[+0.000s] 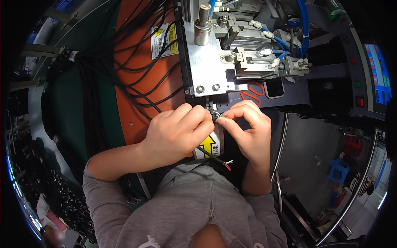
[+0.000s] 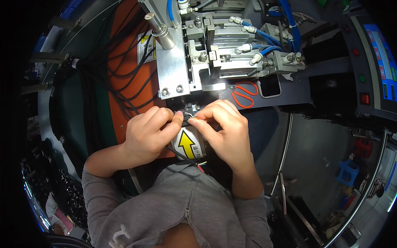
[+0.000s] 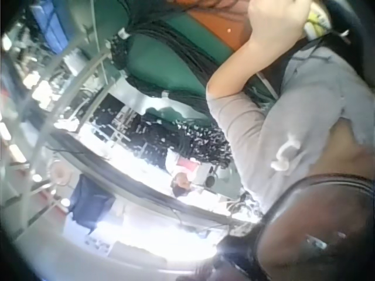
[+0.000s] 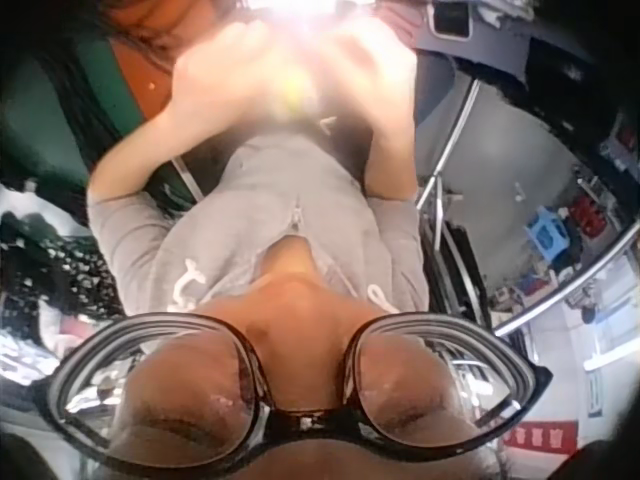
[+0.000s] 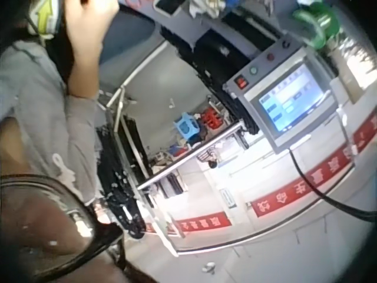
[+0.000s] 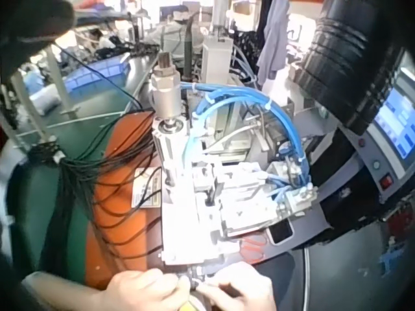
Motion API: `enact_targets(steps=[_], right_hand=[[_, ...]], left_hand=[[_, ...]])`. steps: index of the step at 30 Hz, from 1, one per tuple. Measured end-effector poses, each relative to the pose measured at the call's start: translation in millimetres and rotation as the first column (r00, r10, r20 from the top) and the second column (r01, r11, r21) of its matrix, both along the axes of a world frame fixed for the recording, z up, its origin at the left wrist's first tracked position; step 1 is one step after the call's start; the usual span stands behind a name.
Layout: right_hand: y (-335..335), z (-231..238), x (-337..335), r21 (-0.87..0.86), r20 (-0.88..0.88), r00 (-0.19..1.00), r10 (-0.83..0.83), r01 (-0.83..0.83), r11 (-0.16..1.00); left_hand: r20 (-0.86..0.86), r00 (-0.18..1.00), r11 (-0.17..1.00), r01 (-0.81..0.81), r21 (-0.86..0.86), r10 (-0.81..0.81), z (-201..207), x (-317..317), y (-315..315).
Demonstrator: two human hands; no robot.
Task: The person is working on a complex wiring harness, stripping individual colored wires and inserting them into a terminal block or connector. They use a pair of red-handled wire strippers to prepare the wire ends and then carefully feed the wires into the connection points on the machine.
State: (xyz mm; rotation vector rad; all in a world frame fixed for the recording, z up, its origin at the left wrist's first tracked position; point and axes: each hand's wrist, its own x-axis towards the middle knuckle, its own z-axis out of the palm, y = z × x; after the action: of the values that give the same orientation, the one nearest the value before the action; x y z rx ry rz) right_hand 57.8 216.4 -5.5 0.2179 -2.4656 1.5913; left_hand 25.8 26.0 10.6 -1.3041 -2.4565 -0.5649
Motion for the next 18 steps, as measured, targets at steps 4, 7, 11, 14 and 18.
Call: enact_targets(steps=[4, 7, 11, 14, 18], right_hand=[[5, 2, 0, -0.185, 0.181, 0.981, 0.070, -0.036, 0.982], [7, -4, -1, -0.239, 0.153, 0.986, 0.064, -0.026, 0.971], [8, -14, 0, -0.236, 0.128, 0.991, 0.041, -0.009, 0.972], [6, -17, 0, -0.145, 0.129, 0.992, -0.015, 0.033, 0.989], [-7, -23, -5, 0.128, -0.063, 0.993, -0.096, 0.103, 0.986]], left_hand=[[-0.051, 0.999, 0.998, -0.005, 0.058, 0.008, -9, 0, 2], [-0.056, 0.998, 0.999, 0.003, 0.054, 0.000, -10, -1, 0], [-0.066, 0.998, 0.999, 0.011, 0.054, -0.007, -11, 1, 1], [-0.084, 0.996, 0.999, 0.023, 0.041, -0.019, -15, 1, 4], [-0.089, 0.996, 0.999, -0.015, -0.048, 0.011, -20, 1, 7]])
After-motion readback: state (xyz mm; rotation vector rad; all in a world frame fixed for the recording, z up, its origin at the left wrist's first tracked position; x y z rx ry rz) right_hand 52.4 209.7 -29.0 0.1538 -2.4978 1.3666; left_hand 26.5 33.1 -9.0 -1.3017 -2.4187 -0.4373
